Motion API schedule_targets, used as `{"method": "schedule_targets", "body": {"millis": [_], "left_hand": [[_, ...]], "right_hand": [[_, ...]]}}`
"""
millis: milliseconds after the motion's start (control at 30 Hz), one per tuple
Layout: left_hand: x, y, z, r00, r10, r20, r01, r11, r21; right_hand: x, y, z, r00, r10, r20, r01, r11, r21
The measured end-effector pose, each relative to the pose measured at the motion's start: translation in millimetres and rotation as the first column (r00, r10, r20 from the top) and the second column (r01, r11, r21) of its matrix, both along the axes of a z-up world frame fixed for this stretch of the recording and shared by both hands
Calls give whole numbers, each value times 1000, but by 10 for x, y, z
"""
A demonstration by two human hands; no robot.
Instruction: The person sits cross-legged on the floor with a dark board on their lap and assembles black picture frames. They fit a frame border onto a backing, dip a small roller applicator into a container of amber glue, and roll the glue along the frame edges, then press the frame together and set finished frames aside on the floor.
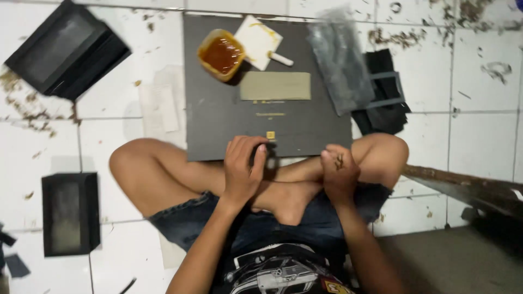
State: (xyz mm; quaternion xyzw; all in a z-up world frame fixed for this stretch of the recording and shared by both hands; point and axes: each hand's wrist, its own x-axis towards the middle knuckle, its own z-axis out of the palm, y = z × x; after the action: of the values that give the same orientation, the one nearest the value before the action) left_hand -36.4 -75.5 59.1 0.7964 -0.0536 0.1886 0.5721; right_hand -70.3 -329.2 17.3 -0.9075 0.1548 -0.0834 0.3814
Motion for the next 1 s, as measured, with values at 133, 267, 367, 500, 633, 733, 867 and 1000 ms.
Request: {"method": "schedule_targets", "body": {"millis": [133, 267, 367, 500, 633, 733, 867, 1000], "left_hand": [[139, -421, -19, 975, -210, -75, 211, 977, 11], [252, -721, -49, 936, -321, -142, 325, 946, 5], [346, -886, -72, 921, -350, -173, 359, 933, 22], [408, -1003, -138, 908, -365, -205, 381, 923, 45], [448, -1053, -151, 927, -354, -126, 360, 933, 28], [395, -991, -162, 951, -298, -81, 301, 953, 24], [307, -900, -281, 977, -214, -5, 214, 977, 3], [223, -741, -284, 985, -172, 28, 173, 985, -24]], "right_hand": [[248, -375, 9, 983, 4, 183, 4, 999, -46], [511, -825, 65, 964, 72, 255, -2, 965, -263], [764, -1080, 264, 982, 121, 142, -48, 898, -438], [1123, -1379, -87, 975, 199, -96, -217, 782, -584], [1405, -1468, -367, 939, 287, -189, -340, 691, -638], [1498, -1548, -654, 927, 297, -228, -362, 555, -749], [1482, -1550, -383, 948, 313, -61, -251, 617, -746], [1390, -1661, -240, 965, 204, 167, -47, 756, -653]]}}
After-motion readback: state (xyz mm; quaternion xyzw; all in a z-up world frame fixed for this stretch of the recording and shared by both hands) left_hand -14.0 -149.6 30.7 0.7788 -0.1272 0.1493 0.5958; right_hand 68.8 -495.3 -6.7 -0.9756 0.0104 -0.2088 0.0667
